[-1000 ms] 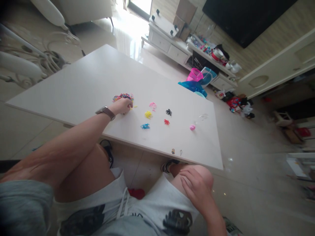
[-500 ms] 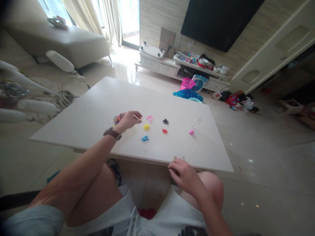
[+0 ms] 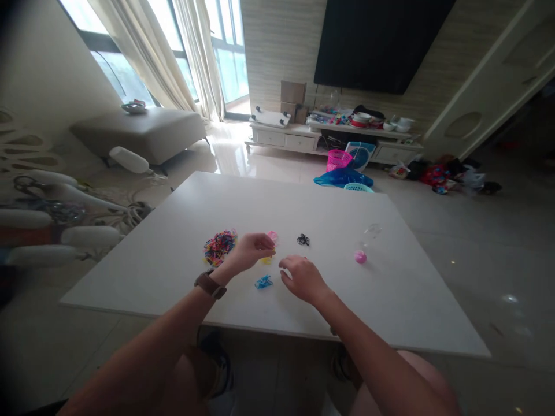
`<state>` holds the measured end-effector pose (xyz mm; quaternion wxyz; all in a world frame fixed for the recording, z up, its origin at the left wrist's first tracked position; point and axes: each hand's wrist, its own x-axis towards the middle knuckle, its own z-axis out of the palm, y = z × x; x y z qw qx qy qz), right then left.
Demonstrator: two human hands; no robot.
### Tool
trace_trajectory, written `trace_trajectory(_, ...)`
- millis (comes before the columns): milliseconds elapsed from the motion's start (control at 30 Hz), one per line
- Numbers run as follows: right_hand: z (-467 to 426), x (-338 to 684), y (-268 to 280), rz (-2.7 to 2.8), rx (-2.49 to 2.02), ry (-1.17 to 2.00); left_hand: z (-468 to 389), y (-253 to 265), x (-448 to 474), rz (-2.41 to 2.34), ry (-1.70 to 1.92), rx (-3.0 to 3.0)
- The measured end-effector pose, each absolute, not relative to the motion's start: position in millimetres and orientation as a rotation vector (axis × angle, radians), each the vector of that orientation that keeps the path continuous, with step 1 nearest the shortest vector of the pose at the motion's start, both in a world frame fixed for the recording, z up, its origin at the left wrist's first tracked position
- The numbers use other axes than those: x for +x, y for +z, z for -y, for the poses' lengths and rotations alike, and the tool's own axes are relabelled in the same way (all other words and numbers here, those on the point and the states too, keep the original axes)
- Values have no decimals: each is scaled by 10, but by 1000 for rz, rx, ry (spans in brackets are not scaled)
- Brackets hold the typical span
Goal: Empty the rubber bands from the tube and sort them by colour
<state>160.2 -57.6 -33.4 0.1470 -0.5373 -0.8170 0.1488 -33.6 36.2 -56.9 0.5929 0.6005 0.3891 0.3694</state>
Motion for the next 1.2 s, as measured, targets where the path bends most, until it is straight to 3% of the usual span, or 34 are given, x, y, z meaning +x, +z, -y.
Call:
trace_trajectory(667,571,1400,-529,2376,-1374,579,-236,-660,-513,-982,835,1278)
trace_trajectory(933,549,1486,-446,2412,-1430,480,-254,-720,-371,-1019,831,1262)
trace_trajectory(1200,382,2055,15,2442,-1863,235,-602,-802,-473,-1303,664,1870)
